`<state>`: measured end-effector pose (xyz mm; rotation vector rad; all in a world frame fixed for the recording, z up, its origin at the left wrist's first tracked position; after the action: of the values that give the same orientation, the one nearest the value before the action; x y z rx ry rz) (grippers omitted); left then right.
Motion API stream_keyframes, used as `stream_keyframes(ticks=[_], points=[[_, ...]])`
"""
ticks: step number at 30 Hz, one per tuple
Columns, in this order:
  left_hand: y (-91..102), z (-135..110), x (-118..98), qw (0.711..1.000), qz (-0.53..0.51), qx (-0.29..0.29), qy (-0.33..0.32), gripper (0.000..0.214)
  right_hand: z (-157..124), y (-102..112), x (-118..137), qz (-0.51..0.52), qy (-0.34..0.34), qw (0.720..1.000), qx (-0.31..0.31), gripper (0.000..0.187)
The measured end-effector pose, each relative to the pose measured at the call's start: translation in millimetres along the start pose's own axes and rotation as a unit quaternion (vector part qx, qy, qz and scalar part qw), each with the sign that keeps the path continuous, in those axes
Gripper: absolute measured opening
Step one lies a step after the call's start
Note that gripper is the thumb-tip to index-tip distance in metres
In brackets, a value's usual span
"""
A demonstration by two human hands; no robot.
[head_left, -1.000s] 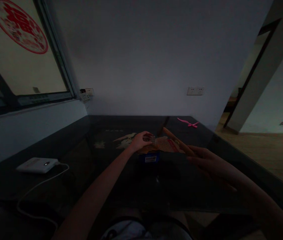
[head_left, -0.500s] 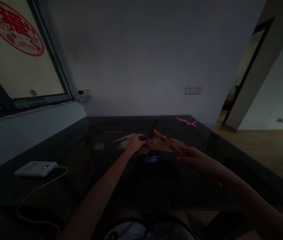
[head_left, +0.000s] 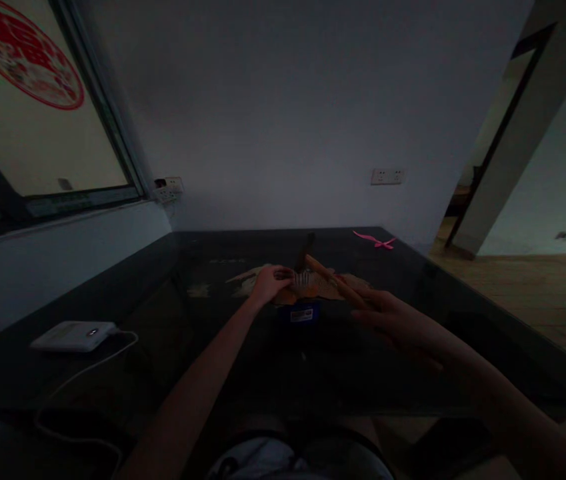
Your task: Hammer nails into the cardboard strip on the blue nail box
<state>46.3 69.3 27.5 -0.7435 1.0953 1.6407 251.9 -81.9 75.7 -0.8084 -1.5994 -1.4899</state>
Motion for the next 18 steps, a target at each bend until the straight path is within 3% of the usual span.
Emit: stream_keyframes(ticks=[6, 18], points=[[4.9, -2, -4, 0.996, 0.082, -0.03, -0.002, 0.015, -5, -3, 18, 0.023, 0.025, 0.999, 0.02, 0.058], [2.5, -2, -5, 0.993, 0.106, -0.051, -0.012, 0.014, 3, -10, 10, 0.014, 0.018, 1.0, 0.02, 0.053]])
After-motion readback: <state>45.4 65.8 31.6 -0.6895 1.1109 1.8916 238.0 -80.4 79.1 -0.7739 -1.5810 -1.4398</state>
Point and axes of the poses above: each hand's wrist, its own z-axis towards the middle knuckle, its own y-axis out of the back of the hand, x = y × z, the point moved 7 cm from there along z, towards the middle knuckle, and after that the axes turned 13 degrees about -x, right-handed, at the moved point
